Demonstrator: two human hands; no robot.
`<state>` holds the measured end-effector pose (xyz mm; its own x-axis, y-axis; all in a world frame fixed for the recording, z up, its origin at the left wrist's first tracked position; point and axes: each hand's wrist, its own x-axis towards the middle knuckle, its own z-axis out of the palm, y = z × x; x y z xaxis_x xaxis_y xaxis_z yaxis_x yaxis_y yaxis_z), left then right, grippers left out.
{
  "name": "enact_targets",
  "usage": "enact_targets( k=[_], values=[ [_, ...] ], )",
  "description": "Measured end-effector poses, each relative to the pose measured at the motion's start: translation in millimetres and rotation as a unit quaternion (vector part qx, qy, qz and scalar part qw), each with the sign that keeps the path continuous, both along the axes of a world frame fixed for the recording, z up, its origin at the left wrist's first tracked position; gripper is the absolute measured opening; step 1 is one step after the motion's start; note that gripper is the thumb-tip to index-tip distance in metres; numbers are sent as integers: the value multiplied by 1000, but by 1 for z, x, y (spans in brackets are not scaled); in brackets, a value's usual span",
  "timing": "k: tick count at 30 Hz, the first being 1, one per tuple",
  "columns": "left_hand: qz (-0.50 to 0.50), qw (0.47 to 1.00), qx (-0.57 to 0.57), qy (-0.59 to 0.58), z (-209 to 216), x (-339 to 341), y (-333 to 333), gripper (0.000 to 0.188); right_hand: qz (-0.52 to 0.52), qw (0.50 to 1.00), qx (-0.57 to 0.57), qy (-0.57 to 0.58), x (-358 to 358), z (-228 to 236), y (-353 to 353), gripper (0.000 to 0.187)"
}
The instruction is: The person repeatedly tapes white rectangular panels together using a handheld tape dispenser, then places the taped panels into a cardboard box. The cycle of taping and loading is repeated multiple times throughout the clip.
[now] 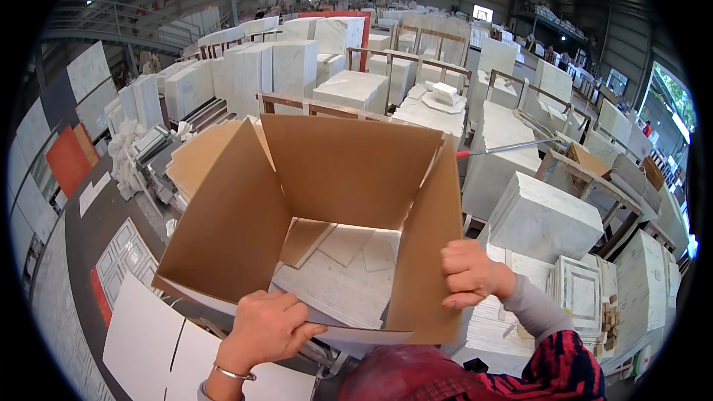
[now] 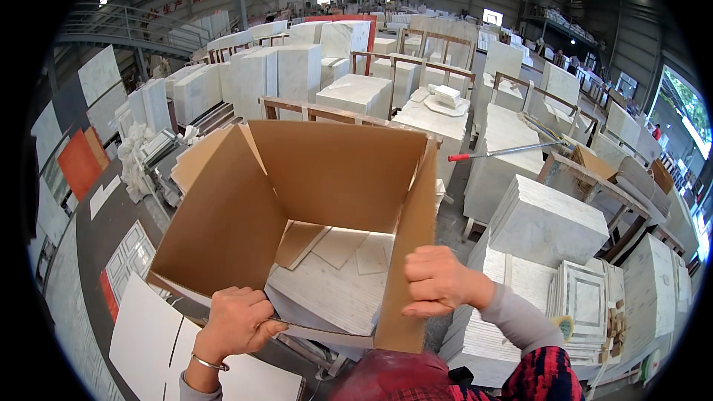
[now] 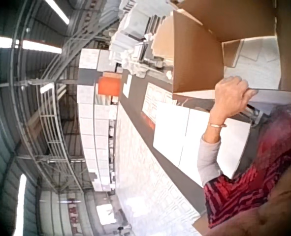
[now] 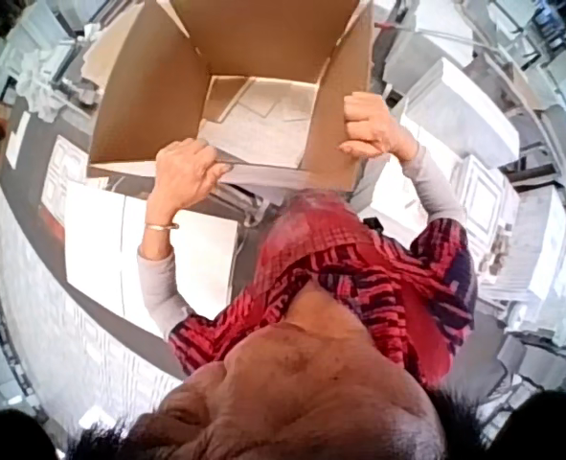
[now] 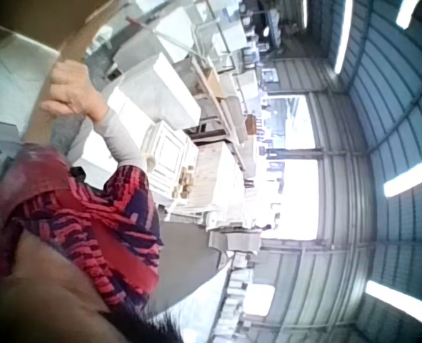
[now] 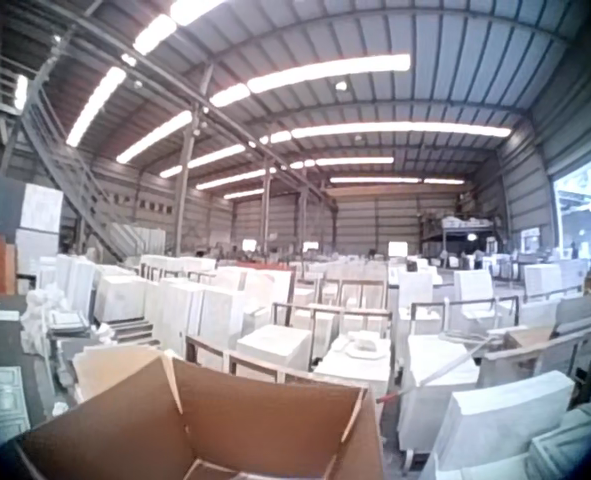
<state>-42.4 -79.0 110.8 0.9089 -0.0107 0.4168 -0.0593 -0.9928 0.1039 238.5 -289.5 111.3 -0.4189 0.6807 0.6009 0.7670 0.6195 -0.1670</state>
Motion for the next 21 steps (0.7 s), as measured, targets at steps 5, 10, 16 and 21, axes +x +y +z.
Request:
enact_targets(
  k=[5,10,16,21],
  values=[
    [-32,999,-4,21,-5,35,-17,40,52,998,-45,1,-28,1,-1,46],
    [-26,998,-48,43,-33,83,-5,39,55,997,-37,46,-30,-1,2,45],
    [-9,999,-36,24,-120,124,22,39,59,992,-94,55,-29,18,-1,23],
    [0,997,-46,58,-159,126,12,40,-299,936,142,-117,15,69,77,48]
  ],
)
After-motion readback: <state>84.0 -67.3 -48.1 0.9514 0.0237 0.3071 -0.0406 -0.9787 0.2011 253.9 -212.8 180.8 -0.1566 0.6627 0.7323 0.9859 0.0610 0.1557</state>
